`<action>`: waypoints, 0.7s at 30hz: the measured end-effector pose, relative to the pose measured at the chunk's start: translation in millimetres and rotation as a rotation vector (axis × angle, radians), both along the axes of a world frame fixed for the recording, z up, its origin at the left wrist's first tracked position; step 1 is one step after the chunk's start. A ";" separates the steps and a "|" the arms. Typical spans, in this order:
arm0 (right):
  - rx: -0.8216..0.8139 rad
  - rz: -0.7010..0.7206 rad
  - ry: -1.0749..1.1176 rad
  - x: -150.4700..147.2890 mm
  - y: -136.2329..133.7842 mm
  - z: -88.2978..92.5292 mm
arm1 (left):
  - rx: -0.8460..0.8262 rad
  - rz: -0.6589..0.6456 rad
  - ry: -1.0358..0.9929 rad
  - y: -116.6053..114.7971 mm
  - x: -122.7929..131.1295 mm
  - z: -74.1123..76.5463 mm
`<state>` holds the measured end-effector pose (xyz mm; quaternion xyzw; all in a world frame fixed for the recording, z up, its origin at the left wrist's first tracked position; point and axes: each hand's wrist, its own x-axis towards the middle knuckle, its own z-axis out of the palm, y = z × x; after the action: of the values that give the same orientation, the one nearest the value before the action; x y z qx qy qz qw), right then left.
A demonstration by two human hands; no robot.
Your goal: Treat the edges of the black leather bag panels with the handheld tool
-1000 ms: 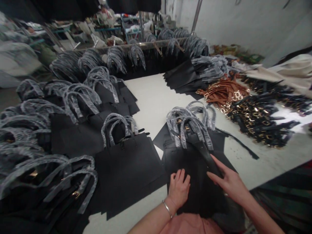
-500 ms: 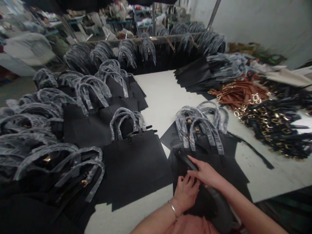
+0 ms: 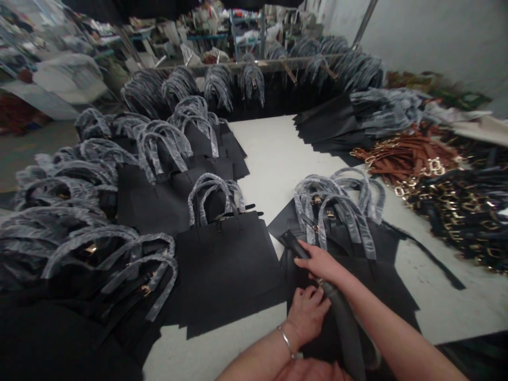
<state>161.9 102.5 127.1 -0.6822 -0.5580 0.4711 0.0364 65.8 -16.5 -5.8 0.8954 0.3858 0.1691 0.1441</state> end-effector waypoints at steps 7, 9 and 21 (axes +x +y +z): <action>-0.090 0.001 0.069 10.9 -1.0 6.4 | 0.014 0.010 -0.033 1.1 -2.7 5.1; -0.101 -0.015 0.089 5.0 9.5 2.2 | 0.032 0.012 -0.026 2.1 -3.8 5.5; -0.099 -0.035 0.105 11.2 11.3 -3.9 | 0.053 0.031 -0.044 3.3 -5.0 5.1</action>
<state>173.1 113.8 123.2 -0.6672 -0.5193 0.5325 0.0403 60.9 -13.2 -0.7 0.8887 0.3920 0.2012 0.1264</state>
